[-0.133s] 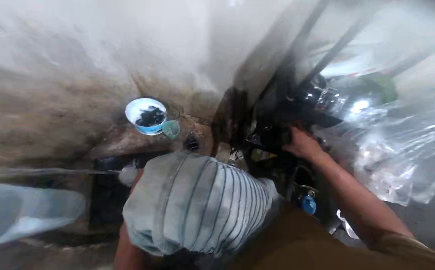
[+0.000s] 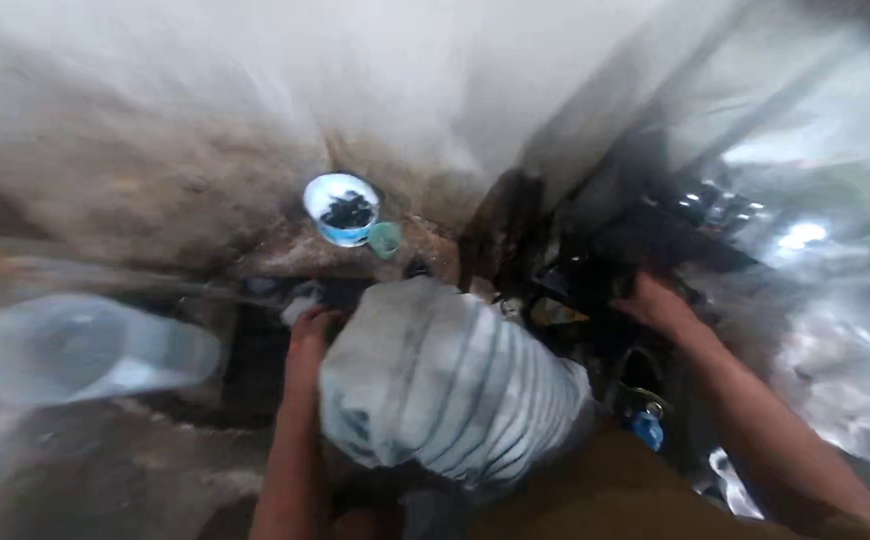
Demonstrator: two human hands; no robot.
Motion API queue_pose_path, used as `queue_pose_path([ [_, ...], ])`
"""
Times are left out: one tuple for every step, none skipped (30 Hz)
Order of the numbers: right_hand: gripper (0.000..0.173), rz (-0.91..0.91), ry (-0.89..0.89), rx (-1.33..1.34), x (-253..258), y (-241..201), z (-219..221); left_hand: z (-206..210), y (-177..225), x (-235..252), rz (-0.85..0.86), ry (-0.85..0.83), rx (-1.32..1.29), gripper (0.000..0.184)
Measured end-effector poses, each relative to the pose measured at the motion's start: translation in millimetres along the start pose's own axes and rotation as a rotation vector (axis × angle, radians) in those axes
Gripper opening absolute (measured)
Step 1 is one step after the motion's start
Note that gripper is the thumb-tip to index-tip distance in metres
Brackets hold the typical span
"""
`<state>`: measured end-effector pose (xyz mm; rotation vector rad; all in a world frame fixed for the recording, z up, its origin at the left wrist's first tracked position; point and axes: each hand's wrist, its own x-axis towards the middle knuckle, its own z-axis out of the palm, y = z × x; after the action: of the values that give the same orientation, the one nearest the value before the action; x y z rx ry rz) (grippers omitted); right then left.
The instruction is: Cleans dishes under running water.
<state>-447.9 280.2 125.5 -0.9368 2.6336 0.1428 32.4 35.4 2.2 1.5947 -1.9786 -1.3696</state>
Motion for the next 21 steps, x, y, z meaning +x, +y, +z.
queue_pose_path([
  [0.075, 0.015, -0.022, -0.035, -1, -1, 1, -2, 1, -6, -0.021, 0.078, 0.131, 0.04],
  [0.073, 0.027, -0.041, -0.067, -2, -2, 2, 0, -9, -8, -0.048, 0.177, 0.201, 0.042],
  [0.072, 0.032, -0.041, -0.093, -1, -3, 5, 2, -21, -6, -0.103, 0.269, 0.226, 0.045],
  [0.072, 0.045, -0.036, -0.115, 0, -4, 7, 3, -33, -4, -0.17, 0.341, 0.222, 0.051],
  [0.072, 0.054, -0.027, -0.137, 1, -4, 9, 3, -43, -1, -0.242, 0.387, 0.206, 0.058],
  [0.07, 0.057, -0.017, -0.16, 4, -2, 11, 3, -52, 1, -0.292, 0.416, 0.173, 0.064],
  [0.066, 0.066, -0.006, -0.187, 5, -1, 13, 3, -61, 5, -0.328, 0.422, 0.143, 0.071],
  [0.059, 0.084, 0.003, -0.209, 2, -4, 14, 4, -68, 10, -0.35, 0.417, 0.119, 0.079],
  [0.052, 0.103, 0.013, -0.249, -4, -12, 13, 6, -74, 15, -0.356, 0.408, 0.098, 0.087],
  [0.048, 0.108, 0.034, -0.296, -14, -24, 12, 8, -78, 22, -0.352, 0.397, 0.086, 0.095],
  [0.046, 0.08, 0.087, -0.343, -25, -34, 14, 11, -81, 29, -0.348, 0.386, 0.075, 0.101],
  [0.046, 0.004, 0.174, -0.361, -38, -43, 17, 13, -82, 36, -0.341, 0.382, 0.06, 0.104],
  [0.042, -0.123, 0.289, -0.344, -52, -53, 22, 16, -83, 42, -0.333, 0.381, 0.052, 0.105],
  [0.038, -0.269, 0.405, -0.311, -66, -65, 26, 18, -83, 49, -0.327, 0.38, 0.056, 0.104],
  [0.031, -0.419, 0.511, -0.251, -80, -82, 29, 20, -84, 54, -0.318, 0.374, 0.065, 0.103],
  [0.027, -0.54, 0.563, -0.171, -91, -100, 30, 20, -82, 57, -0.309, 0.368, 0.066, 0.101],
  [0.024, -0.649, 0.572, -0.083, -94, -116, 30, 19, -80, 60, -0.298, 0.372, 0.059, 0.099],
  [0.024, -0.764, 0.565, -0.003, -88, -131, 30, 19, -79, 62, -0.291, 0.375, 0.061, 0.097],
  [0.025, -0.86, 0.514, 0.087, -74, -146, 33, 19, -79, 64, -0.289, 0.374, 0.057, 0.095],
  [0.025, -0.931, 0.436, 0.165, -55, -167, 39, 20, -80, 65, -0.288, 0.367, 0.05, 0.094],
  [0.025, -0.97, 0.346, 0.202, -35, -195, 47, 21, -83, 65, -0.282, 0.364, 0.039, 0.093],
])
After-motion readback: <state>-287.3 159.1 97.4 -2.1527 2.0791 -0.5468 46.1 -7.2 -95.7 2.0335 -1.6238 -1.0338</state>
